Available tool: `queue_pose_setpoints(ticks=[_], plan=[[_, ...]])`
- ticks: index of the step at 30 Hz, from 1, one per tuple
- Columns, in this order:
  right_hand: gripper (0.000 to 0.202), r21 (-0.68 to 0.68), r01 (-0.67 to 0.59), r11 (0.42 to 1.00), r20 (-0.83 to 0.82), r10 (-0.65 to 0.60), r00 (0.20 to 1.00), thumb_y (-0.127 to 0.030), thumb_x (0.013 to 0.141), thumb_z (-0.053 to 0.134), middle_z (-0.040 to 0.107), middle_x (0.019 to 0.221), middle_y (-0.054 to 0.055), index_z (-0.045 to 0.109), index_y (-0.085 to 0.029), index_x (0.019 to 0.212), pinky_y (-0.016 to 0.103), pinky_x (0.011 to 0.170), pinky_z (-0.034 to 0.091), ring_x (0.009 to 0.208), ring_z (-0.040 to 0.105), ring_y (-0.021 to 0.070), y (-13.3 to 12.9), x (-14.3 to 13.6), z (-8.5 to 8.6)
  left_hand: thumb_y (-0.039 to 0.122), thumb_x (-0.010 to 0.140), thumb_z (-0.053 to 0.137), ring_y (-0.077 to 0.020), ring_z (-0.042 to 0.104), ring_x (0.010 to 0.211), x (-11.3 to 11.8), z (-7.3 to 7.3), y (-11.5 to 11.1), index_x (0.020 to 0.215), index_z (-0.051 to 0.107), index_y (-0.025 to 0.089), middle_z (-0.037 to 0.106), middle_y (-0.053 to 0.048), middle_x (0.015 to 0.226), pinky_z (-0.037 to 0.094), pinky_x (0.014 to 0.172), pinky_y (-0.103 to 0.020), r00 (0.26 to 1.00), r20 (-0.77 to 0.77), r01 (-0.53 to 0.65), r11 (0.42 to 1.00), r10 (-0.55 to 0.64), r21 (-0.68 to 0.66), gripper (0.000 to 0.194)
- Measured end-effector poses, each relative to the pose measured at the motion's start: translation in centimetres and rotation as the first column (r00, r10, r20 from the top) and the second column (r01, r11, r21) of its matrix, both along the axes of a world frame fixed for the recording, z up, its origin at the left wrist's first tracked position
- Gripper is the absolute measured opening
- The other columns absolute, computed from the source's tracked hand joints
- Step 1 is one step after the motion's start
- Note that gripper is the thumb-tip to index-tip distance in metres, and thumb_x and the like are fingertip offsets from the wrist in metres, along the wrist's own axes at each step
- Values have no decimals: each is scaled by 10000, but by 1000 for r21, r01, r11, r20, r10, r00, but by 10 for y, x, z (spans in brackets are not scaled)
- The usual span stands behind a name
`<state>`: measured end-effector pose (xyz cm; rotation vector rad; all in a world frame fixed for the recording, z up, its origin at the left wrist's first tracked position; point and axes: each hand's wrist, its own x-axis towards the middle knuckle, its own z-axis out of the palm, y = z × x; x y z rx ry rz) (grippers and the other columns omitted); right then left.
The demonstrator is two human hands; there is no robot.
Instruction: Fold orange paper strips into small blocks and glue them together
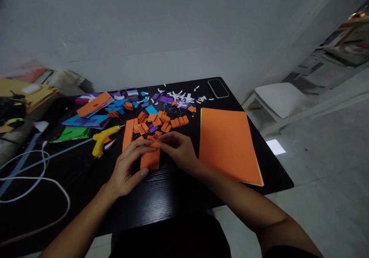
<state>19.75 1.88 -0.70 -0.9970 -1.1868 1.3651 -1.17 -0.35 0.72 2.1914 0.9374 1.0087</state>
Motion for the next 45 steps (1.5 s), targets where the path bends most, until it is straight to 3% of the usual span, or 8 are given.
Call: queue_pose_setpoints(ticks=[3,5,7,11,18,22,33,45], plan=[[140,118,12,993,123,-27,992,-309,838,783,800,969,40,756,-224,946,346,869,611,897,757,199,-7,-2,1,228,973,603,-220,675,1051,6,-5,0,1004,689,199,695,-92,1090,550,916,-357,985,47,-163,987,163,-4,97],[119,210,-11,978,209,-34,977,-299,872,754,805,967,44,762,-232,970,337,837,618,875,762,199,-10,-3,1,215,967,631,-174,676,885,10,-7,0,913,659,198,697,-48,937,547,799,-299,966,66,-248,969,248,-21,63],[109,286,-38,957,260,-39,965,-273,896,727,810,968,39,764,-239,993,325,819,622,859,768,194,-13,-3,0,228,951,669,-149,657,784,11,-8,0,929,649,199,690,-19,868,534,731,-271,951,79,-296,954,298,-39,42],[116,328,-61,943,303,-43,952,-253,913,704,814,983,29,760,-252,1014,328,838,627,871,778,195,-14,-3,-4,273,921,722,-152,656,789,11,-6,0,1033,667,208,695,-18,899,545,740,-280,954,81,-287,957,290,-40,141],[163,260,-65,963,224,5,975,-287,890,742,811,1034,39,750,-252,1049,357,892,635,957,782,206,-13,-4,-2,279,903,744,-235,626,1088,9,-4,2,1090,740,250,639,-72,1123,540,947,-390,939,-11,-340,935,343,106,190],[158,204,-107,973,154,76,985,-282,883,757,807,1043,47,752,-241,1036,363,917,626,980,779,206,-12,-4,1,272,919,722,-250,629,1178,7,-4,5,1065,732,251,668,-77,1232,512,1029,-430,956,-5,-293,955,294,43,148],[278,-55,-166,985,-66,162,985,-356,767,865,798,940,35,740,-216,973,360,882,626,904,774,200,-7,-2,3,309,920,710,-192,699,889,9,-6,7,890,692,203,739,-48,920,558,816,-315,956,125,-227,942,263,-247,112],[276,-86,-247,965,-80,240,967,-319,738,883,765,912,16,739,-205,944,338,877,604,868,740,170,-9,-6,2,302,919,682,-146,655,732,12,-4,3,834,681,192,696,-2,782,535,692,-247,929,171,-275,920,330,-281,139]])
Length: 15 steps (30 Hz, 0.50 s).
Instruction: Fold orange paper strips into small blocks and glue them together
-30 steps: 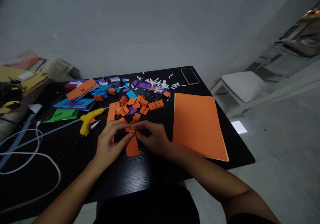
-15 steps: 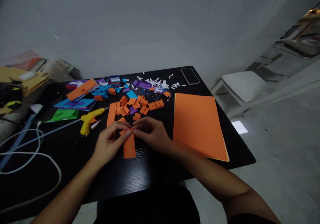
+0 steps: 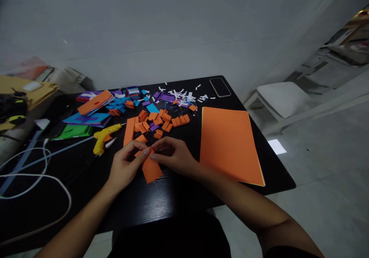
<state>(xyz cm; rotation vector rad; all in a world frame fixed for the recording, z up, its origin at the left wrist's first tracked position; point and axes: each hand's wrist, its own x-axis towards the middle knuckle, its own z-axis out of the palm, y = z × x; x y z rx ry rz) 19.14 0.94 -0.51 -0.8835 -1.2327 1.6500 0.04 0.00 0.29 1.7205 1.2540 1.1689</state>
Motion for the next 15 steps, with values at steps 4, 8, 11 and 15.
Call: queue_pose_setpoints(ticks=[4,8,11,15], plan=[[251,5,21,1000,16,-21,1000,-307,744,879,762,902,14,738,-201,923,310,843,594,842,731,156,-1,-2,-3,281,922,679,-136,644,720,1,-1,-1,836,685,192,689,7,773,517,676,-232,1000,-17,-4,1000,4,-7,124],[224,11,48,999,15,-48,999,-324,758,873,765,881,11,742,-199,890,299,824,594,824,735,152,-1,-2,-2,286,915,687,-133,633,729,2,-1,-2,826,679,188,675,10,770,503,680,-227,1000,2,-16,999,16,-37,132],[223,39,59,998,38,-60,997,-346,769,866,775,877,20,751,-194,883,302,815,599,820,741,160,-2,-1,-3,292,903,694,-134,618,728,2,0,-1,808,672,183,657,10,760,490,682,-228,1000,20,-14,998,15,-68,146],[203,77,70,995,66,-76,995,-348,791,848,785,885,28,766,-197,900,309,810,604,822,746,169,-3,-1,-5,307,887,705,-137,600,730,1,1,0,791,669,178,642,3,757,479,686,-232,999,52,2,995,4,-102,165]])
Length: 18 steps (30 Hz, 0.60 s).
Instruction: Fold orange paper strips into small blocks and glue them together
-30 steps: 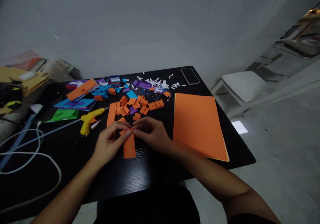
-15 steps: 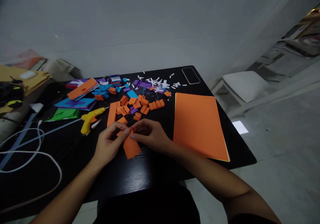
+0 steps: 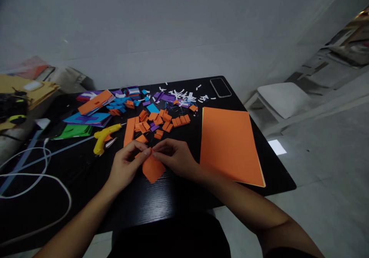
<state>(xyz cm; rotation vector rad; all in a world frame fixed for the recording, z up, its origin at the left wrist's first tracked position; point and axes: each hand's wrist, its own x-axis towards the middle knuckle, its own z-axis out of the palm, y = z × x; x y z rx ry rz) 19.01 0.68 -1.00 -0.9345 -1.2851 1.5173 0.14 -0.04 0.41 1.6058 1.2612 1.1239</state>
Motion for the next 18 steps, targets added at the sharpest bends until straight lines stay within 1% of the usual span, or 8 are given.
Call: queue_pose_setpoints(ticks=[5,9,14,18], plan=[[172,45,3,999,30,-4,1000,-342,818,823,792,899,31,782,-207,917,313,818,601,832,745,172,1,1,-2,323,873,724,-133,586,698,-1,2,1,777,662,179,632,6,735,470,653,-228,999,43,21,999,-20,-41,184],[165,60,-3,998,44,0,999,-327,835,807,792,915,35,781,-207,945,304,806,591,842,741,170,2,2,-4,330,905,689,-137,607,705,-3,3,2,827,705,179,675,-9,769,476,645,-230,998,24,54,997,-53,-48,171],[181,53,-22,998,17,21,1000,-330,836,808,784,934,34,766,-206,961,303,822,586,863,739,166,2,0,-5,316,896,700,-132,629,676,-4,0,1,805,720,177,698,-6,738,485,624,-220,1000,-6,5,1000,-5,-17,168],[250,-2,-38,999,-15,38,999,-330,773,865,783,932,29,758,-208,963,305,828,594,854,745,165,2,-2,-6,301,898,684,-127,641,652,-1,0,0,794,717,176,715,-4,728,497,612,-213,999,-14,-29,1000,29,1,166]])
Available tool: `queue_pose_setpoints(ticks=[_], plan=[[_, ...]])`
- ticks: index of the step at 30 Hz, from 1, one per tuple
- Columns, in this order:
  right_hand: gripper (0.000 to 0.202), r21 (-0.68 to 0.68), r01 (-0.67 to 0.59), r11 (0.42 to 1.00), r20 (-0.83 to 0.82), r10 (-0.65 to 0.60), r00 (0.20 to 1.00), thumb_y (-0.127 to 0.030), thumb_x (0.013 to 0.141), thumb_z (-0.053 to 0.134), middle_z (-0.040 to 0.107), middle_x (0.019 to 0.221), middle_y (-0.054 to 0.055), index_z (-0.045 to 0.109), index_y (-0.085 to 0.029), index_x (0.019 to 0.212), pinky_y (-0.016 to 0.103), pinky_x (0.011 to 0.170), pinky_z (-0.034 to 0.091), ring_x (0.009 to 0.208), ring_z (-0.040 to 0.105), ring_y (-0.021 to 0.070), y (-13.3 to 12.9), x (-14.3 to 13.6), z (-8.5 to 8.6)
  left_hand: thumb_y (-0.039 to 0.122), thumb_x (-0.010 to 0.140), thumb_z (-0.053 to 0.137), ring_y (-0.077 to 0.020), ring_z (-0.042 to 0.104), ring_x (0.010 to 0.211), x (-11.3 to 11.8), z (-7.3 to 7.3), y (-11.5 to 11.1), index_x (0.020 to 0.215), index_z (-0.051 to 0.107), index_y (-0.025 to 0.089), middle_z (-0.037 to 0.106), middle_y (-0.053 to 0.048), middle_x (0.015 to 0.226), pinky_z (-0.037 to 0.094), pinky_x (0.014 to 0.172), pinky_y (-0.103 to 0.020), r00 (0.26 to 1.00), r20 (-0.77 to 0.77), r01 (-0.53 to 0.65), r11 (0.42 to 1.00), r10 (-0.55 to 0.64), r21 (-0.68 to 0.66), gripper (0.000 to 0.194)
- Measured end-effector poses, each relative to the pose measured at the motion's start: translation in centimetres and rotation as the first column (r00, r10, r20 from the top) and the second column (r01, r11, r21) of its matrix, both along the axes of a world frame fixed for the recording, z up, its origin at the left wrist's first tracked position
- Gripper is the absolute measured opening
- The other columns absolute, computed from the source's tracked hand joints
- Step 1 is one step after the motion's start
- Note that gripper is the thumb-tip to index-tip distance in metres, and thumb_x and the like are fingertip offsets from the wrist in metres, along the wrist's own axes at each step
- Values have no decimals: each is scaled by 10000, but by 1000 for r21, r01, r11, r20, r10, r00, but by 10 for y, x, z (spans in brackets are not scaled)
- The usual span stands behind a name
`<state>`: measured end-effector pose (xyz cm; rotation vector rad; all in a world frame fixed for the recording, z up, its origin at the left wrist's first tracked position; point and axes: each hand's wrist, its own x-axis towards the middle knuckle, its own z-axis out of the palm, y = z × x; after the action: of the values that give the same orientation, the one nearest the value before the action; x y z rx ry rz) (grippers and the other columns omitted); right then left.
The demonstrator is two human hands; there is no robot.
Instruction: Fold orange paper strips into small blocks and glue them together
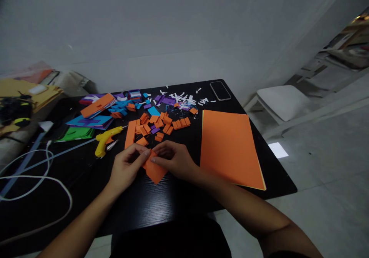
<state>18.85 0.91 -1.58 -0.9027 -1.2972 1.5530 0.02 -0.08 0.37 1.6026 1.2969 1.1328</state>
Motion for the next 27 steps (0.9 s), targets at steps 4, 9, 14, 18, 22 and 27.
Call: queue_pose_setpoints(ticks=[4,9,14,18,22,27], plan=[[256,-31,27,999,-15,-28,1000,-345,731,894,779,886,18,755,-204,894,302,826,596,831,745,162,1,0,-1,292,891,685,-127,643,652,2,1,0,784,712,175,717,-3,722,504,615,-214,1000,-14,-2,1000,2,7,160],[276,-50,31,998,-3,-31,1000,-384,708,904,782,858,17,760,-200,855,321,834,605,817,750,172,2,0,1,282,889,690,-128,644,664,0,0,1,783,709,180,708,0,721,506,626,-215,1000,6,12,1000,-13,7,148],[242,-33,44,999,8,-43,999,-367,717,899,797,864,22,782,-204,852,325,836,606,819,755,176,1,1,2,291,885,703,-130,642,652,0,-2,1,786,721,182,709,-2,712,505,614,-217,999,42,21,1000,-20,-11,149],[192,3,72,997,40,-72,997,-339,736,882,807,855,23,801,-206,848,322,820,606,801,754,177,1,2,4,312,879,719,-127,636,641,0,-2,2,794,731,180,719,-7,721,499,598,-213,997,72,16,999,-13,-36,158],[161,17,82,996,63,-83,995,-332,754,866,815,859,20,814,-218,855,331,826,609,799,758,181,0,3,7,336,870,745,-120,624,631,0,-2,1,801,735,176,717,-8,723,491,590,-210,994,112,16,998,-9,-63,174],[165,16,91,996,83,-92,992,-338,754,866,821,871,27,819,-226,865,349,824,615,810,765,200,0,4,8,374,848,775,-131,634,645,0,1,1,812,739,174,718,-17,733,507,609,-226,990,140,19,996,-6,-90,206]])
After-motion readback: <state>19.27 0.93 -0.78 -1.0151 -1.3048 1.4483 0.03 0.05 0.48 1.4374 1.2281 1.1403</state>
